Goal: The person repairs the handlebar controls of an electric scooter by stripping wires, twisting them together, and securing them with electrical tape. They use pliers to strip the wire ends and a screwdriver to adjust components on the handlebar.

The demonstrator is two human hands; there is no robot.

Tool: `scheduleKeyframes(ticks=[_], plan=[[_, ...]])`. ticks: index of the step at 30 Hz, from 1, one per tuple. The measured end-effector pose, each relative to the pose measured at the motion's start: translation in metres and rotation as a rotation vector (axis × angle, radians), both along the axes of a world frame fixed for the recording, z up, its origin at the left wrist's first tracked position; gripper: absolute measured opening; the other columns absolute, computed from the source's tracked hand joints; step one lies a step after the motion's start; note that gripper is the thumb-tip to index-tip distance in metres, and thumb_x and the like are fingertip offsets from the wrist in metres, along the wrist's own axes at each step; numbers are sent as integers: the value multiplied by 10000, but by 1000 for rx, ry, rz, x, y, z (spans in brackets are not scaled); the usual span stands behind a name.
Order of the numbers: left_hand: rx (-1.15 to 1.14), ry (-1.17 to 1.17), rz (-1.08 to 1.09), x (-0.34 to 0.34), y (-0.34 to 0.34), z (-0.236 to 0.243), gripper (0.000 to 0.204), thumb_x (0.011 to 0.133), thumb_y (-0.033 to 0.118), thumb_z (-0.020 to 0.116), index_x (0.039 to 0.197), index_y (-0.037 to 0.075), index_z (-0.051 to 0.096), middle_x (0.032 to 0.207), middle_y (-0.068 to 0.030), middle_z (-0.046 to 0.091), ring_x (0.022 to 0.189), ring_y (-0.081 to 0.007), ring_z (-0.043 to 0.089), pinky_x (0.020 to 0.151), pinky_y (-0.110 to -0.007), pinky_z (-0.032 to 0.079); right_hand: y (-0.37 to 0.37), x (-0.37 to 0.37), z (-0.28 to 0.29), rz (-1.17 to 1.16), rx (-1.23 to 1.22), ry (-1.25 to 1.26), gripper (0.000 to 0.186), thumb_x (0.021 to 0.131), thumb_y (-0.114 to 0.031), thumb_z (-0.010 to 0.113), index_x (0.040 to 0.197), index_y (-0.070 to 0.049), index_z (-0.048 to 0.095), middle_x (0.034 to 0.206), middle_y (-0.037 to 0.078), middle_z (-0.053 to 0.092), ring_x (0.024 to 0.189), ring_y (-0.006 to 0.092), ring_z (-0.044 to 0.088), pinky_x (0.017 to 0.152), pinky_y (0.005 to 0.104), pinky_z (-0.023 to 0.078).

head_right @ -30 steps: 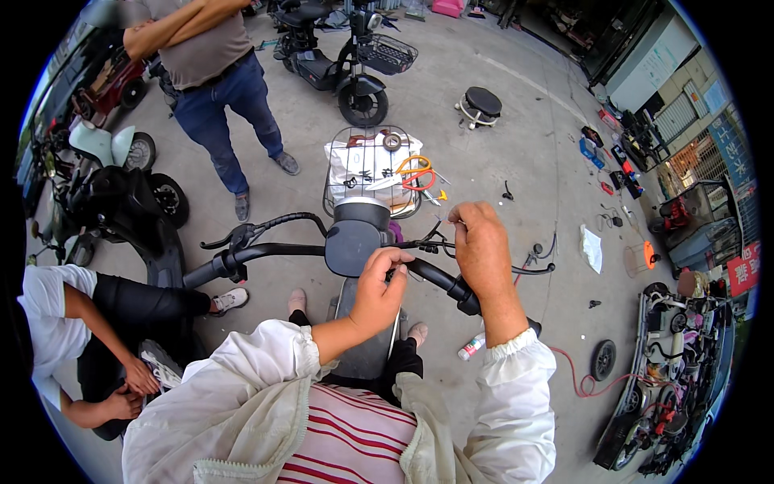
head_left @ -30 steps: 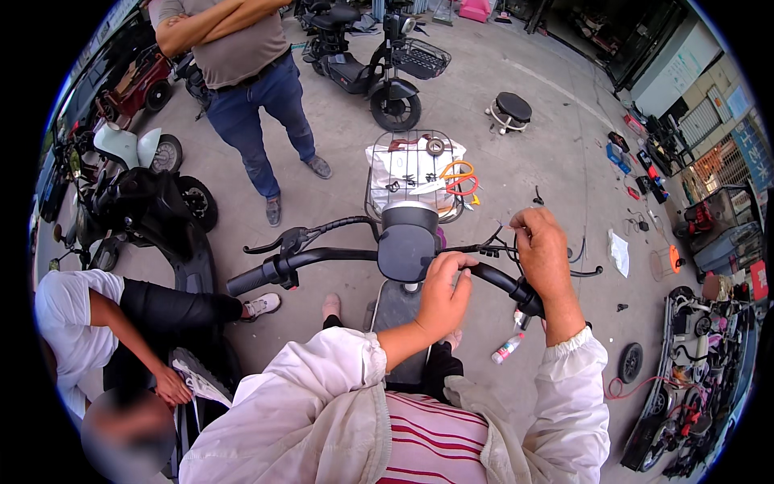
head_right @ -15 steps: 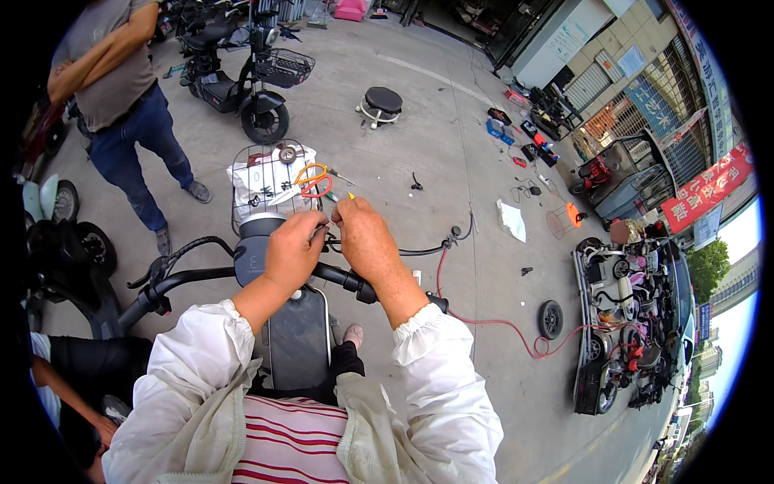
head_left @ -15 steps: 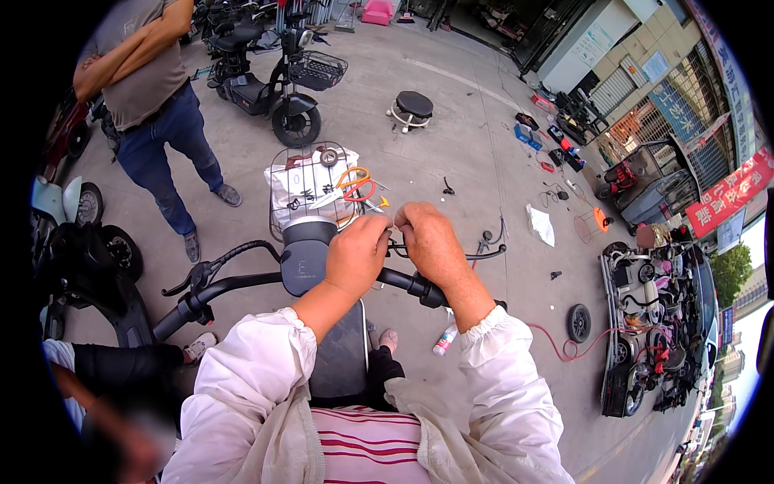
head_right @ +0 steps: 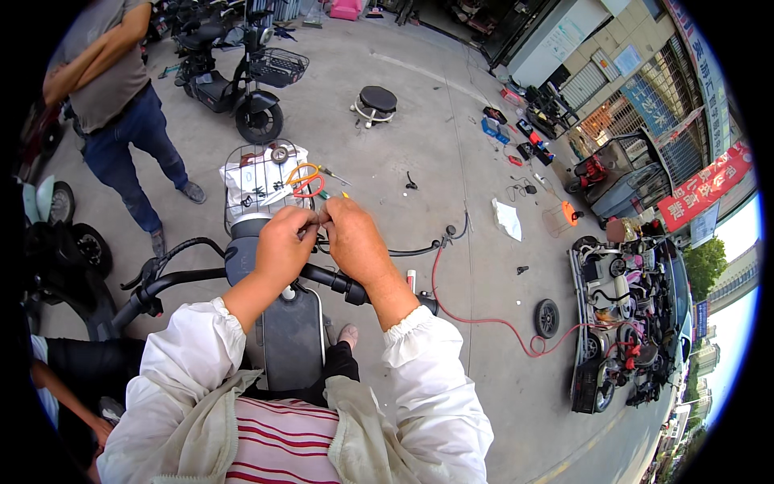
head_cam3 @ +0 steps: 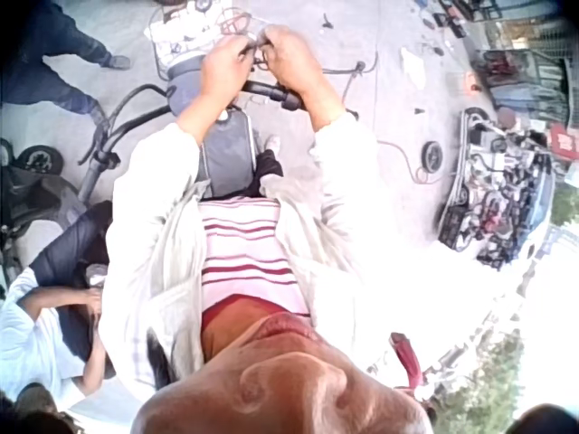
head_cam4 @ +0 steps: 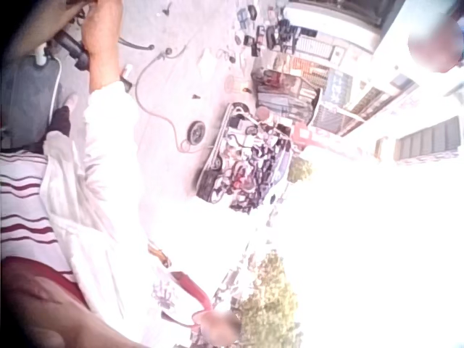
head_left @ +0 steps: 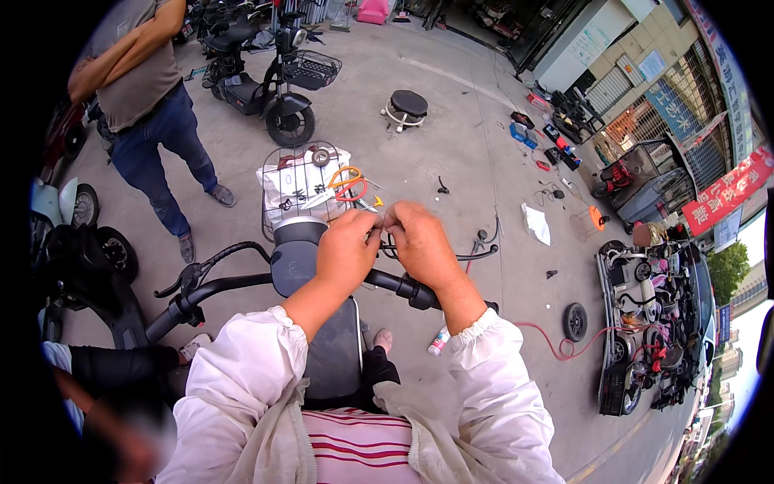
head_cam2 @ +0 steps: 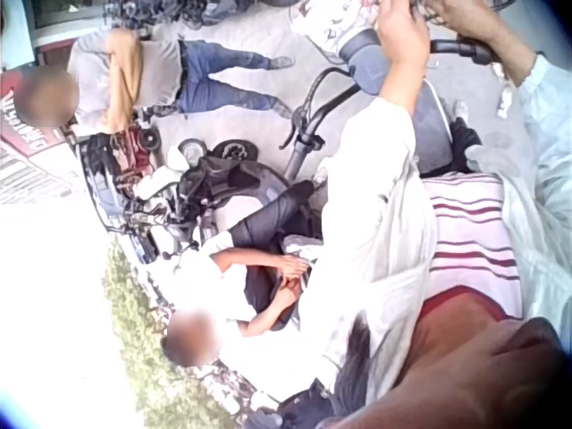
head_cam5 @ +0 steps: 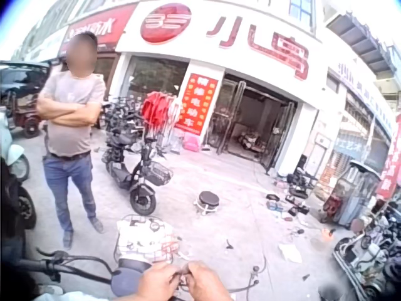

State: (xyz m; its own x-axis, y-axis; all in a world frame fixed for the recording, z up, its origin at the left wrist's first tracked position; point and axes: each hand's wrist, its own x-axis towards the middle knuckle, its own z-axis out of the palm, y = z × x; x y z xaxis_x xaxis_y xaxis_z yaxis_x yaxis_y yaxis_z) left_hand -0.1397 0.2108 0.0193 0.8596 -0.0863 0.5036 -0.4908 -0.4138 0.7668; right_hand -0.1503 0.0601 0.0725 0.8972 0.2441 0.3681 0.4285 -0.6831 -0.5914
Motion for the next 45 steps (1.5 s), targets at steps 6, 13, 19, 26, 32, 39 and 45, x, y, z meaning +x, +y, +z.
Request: scheduleKeyframes(ticks=[6,13,19,26,32,39,45], plan=[[-42,-17,-100,-1,4,5,146,803,-23,688,934,20,640,874,-128,632,791,-293,636,705,-364,519,1,-2,5,-31,23,-8,111,853,40,552,957,14,522,913,214,587,875,429,575,758,470,476],[-34,-106,-156,-2,13,2,137,835,49,693,963,67,647,905,-109,622,797,-337,621,682,-399,514,4,-5,3,-109,-56,-50,165,821,35,591,970,-13,540,913,196,586,809,387,601,695,443,500],[-65,-113,-127,-7,17,0,146,809,0,705,936,27,639,876,-123,646,781,-305,636,697,-356,520,0,-12,3,-112,-59,-68,151,811,-22,637,940,-27,559,846,175,609,744,406,609,656,458,501],[-223,-74,-95,-11,12,-14,141,795,-37,701,915,3,639,960,-117,709,824,-220,698,763,-311,561,2,-17,6,-138,-105,-174,152,785,-17,644,912,-27,562,814,169,606,727,393,610,641,459,496],[-445,305,-196,-8,8,-23,96,873,-13,663,957,-27,619,975,-71,705,883,-101,653,771,-267,537,4,-19,7,-201,-82,-179,151,777,-17,649,908,-25,574,799,164,604,716,385,616,633,459,497],[-590,459,-235,-4,8,-27,87,874,44,668,923,-6,617,880,-63,704,814,-95,655,748,-274,529,-2,-25,3,-273,-64,-130,83,780,-70,672,835,-20,635,819,159,675,731,353,655,648,426,516],[-666,554,-301,-1,9,-33,67,891,36,651,931,2,608,935,-72,698,841,-88,634,774,-243,506,-9,-26,7,-345,44,98,122,787,-120,664,839,-18,706,794,159,714,705,307,695,657,392,531]])
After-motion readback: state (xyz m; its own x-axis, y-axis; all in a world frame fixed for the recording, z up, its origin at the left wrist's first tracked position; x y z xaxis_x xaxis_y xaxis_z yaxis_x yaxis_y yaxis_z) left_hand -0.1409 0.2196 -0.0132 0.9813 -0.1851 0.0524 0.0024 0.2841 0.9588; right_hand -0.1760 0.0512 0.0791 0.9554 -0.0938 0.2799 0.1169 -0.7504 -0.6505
